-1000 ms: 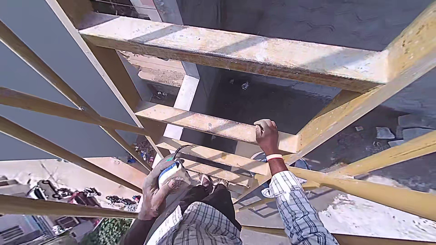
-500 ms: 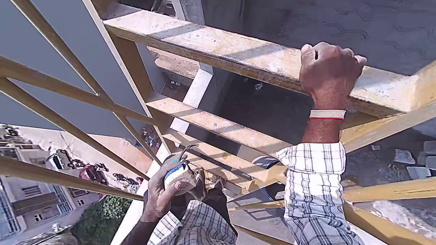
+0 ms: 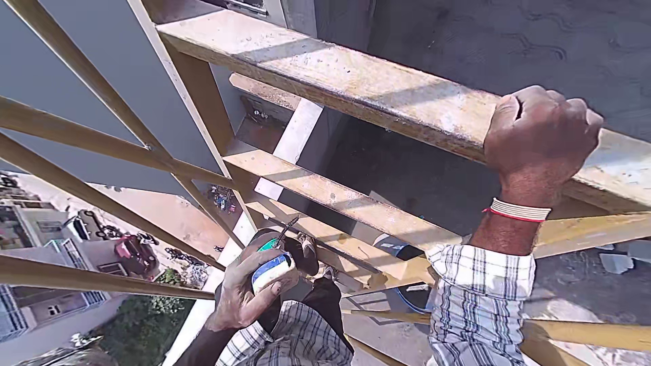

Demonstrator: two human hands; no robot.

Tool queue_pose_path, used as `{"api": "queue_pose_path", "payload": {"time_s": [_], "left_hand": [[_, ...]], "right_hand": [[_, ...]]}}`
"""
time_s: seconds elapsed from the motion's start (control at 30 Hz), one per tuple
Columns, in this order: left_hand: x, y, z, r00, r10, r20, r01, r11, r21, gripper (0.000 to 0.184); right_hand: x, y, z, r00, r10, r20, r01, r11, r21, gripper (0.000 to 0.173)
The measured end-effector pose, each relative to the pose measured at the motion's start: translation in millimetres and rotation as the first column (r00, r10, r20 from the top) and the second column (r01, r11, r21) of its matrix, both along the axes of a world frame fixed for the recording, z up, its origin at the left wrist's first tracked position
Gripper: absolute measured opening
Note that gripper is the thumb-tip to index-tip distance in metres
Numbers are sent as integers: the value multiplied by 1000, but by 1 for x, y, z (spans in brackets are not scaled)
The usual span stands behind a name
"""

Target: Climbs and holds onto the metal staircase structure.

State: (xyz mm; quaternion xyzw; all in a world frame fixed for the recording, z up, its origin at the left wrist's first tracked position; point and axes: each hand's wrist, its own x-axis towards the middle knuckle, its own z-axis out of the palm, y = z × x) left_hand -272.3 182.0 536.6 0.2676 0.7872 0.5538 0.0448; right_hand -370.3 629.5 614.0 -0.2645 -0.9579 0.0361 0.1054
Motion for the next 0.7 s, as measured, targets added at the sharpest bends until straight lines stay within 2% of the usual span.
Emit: {"api": "queue_pose_path", "payload": {"time_s": [0.13,0.2,0.37,0.53,0.7], "left_hand": [[-60,-12,90,998,-42,-56,39,998,-56,45],[-67,-25,123,998,-34,-47,29,994,-104,47],[-82,-25,162,998,60,2,-59,995,-76,48],[-92,5,202,1000,30,8,-30,999,-27,48],[-93,30,223,997,74,22,-75,997,31,48]], "right_hand": [[-2,7,-2,996,60,-73,-60,998,-4,49],[10,2,-5,998,49,-49,-51,998,-24,49],[6,5,0,999,43,-33,-44,999,-27,48],[-5,5,11,999,27,-43,-30,997,-72,45],[-7,9,12,999,36,-34,-39,995,-93,42]]}}
